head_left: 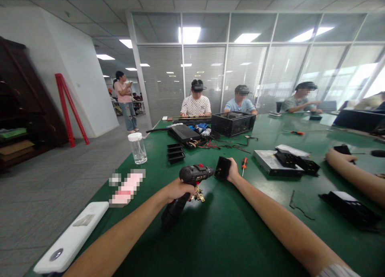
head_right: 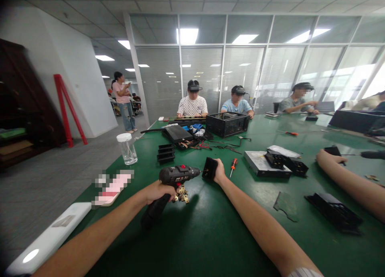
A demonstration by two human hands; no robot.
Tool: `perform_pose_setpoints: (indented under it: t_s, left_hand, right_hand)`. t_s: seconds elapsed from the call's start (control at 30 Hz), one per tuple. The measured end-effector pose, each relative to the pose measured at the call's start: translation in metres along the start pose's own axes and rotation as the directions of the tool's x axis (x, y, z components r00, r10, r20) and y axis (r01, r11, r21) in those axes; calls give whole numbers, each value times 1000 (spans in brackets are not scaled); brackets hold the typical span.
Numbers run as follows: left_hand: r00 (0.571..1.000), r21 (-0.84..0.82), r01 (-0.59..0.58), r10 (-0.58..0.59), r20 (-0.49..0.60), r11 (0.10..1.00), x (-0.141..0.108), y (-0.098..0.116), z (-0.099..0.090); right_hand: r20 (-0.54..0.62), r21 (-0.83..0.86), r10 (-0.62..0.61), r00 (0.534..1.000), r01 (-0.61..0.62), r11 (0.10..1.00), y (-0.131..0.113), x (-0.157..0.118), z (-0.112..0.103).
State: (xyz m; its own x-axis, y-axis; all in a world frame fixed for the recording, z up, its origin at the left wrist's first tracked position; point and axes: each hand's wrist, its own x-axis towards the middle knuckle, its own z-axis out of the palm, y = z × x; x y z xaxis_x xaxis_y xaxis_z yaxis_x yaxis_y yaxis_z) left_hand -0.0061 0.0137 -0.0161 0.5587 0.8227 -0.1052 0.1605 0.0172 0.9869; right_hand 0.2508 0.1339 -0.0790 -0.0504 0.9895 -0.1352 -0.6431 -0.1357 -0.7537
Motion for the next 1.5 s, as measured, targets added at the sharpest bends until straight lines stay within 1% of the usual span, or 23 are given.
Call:
perform_pose_setpoints:
  t_s: [0.37,0.57,0.77,1.07,1.23,1.43,1.5]
  left_hand:
    - [999,-38,35,-35,5,999,-2,3,1]
    - [1000,-73,9,-8,24,997,-1,3,1]
    - [1000,-72,8,-6,31,997,0,3,1]
    - [999,-69,31,-32,-2,997,0,0,0]
    - [999,-55,31,-30,18,998,0,0,-2]
    - [999,-53,44,-44,3,998,0,0,-1]
    - [999,-47,40,-40,4,998,0,0,-1]
  right_hand:
    - [-33,-15,10,999,-11,1000,-1,0,1]
    - [-28,3,16,999,-16,1000,-1,-4,5]
    - [-55,-3,9,998,-9,1000,-2,-4,5]
    - [-14,-19,36,999,-36,999,0,4,-2]
    - [-17,-6,18,1000,-18,1000,1,7,-3]
    - [-22,5,7,1000,-7,1000,3,10,-4]
    - [1,-4,-15,1000,15,1000,3,10,-4]
